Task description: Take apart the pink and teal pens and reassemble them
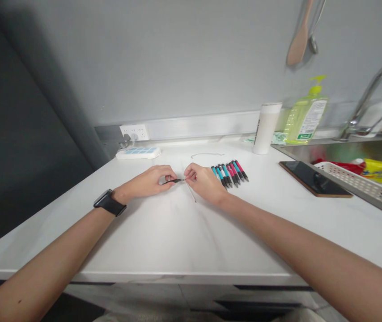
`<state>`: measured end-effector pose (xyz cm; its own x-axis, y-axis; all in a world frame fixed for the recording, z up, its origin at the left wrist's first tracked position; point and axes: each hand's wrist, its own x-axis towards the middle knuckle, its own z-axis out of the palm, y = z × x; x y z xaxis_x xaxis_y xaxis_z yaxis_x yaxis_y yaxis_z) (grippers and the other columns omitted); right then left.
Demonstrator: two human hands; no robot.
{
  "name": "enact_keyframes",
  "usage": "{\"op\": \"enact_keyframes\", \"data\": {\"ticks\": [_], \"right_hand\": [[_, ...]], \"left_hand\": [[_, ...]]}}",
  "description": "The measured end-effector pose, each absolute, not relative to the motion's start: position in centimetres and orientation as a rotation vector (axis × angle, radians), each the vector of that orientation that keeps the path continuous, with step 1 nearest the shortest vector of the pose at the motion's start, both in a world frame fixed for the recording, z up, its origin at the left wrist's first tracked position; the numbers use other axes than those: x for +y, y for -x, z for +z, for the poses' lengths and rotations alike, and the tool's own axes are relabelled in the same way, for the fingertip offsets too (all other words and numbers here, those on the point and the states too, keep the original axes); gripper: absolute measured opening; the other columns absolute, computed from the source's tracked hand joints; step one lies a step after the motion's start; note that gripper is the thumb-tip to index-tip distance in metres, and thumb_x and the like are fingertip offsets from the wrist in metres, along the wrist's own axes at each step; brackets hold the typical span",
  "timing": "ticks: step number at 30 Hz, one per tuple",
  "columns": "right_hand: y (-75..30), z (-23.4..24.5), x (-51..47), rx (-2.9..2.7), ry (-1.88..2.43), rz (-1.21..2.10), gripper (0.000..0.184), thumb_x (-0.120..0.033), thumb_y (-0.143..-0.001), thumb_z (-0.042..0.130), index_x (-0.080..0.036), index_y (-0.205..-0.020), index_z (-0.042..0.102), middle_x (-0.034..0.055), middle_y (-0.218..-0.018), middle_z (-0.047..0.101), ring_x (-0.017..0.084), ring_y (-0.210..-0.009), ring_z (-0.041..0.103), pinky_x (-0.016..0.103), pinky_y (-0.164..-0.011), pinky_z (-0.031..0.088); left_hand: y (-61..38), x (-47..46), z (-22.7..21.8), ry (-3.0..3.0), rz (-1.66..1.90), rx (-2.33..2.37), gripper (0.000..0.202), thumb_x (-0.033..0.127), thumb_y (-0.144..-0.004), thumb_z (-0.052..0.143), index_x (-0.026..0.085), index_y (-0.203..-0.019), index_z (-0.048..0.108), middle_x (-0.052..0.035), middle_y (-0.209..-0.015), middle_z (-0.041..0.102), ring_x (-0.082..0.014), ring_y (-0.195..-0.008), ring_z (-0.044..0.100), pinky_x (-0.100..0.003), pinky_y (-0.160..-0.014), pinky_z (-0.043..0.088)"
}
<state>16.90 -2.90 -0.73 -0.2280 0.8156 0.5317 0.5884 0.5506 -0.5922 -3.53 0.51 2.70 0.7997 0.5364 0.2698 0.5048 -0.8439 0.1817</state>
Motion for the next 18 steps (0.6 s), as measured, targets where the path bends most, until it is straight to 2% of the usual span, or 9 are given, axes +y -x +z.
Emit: {"op": "enact_keyframes", "data": {"ticks": [9,14,18], "right_hand": [[-16.86,-0.5,-3.16,-1.98,1.158,0.307,0.014,-0.008,-0.076,0.056,-0.019,-0.08,0.063,0.0016,-0.079,0.07,0.013,-0.072,0.065,0.025,-0.072,0.049],[-16.9,-0.45,-3.28,-1.945,1.135,0.258,0.024,-0.009,-0.076,0.058,-0.021,-0.096,0.061,-0.0004,-0.082,0.072,0.013,-0.074,0.066,0.025,-0.073,0.049],[-16.8,-0.34,-3.44,-1.934,1.153,0.243,0.02,-0.014,-0.078,0.06,-0.023,-0.097,0.061,-0.0016,-0.083,0.073,0.013,-0.073,0.066,0.026,-0.073,0.05]], "left_hand": [[3.49,0.39,2.73,-2.899,0.521,0.831,0.016,0.025,-0.085,0.05,0.018,-0.091,0.063,-0.0036,-0.088,0.063,-0.0155,-0.083,0.057,-0.028,-0.08,0.043],[3.42,0.34,2.75,-2.891,0.509,0.836,0.015,0.024,-0.085,0.05,0.018,-0.091,0.063,-0.0036,-0.089,0.063,-0.0154,-0.083,0.057,-0.027,-0.079,0.043],[3.27,0.26,2.64,-2.889,0.522,0.81,0.015,0.023,-0.084,0.05,0.018,-0.089,0.062,-0.0033,-0.088,0.063,-0.0149,-0.081,0.057,-0.026,-0.077,0.043]]}}
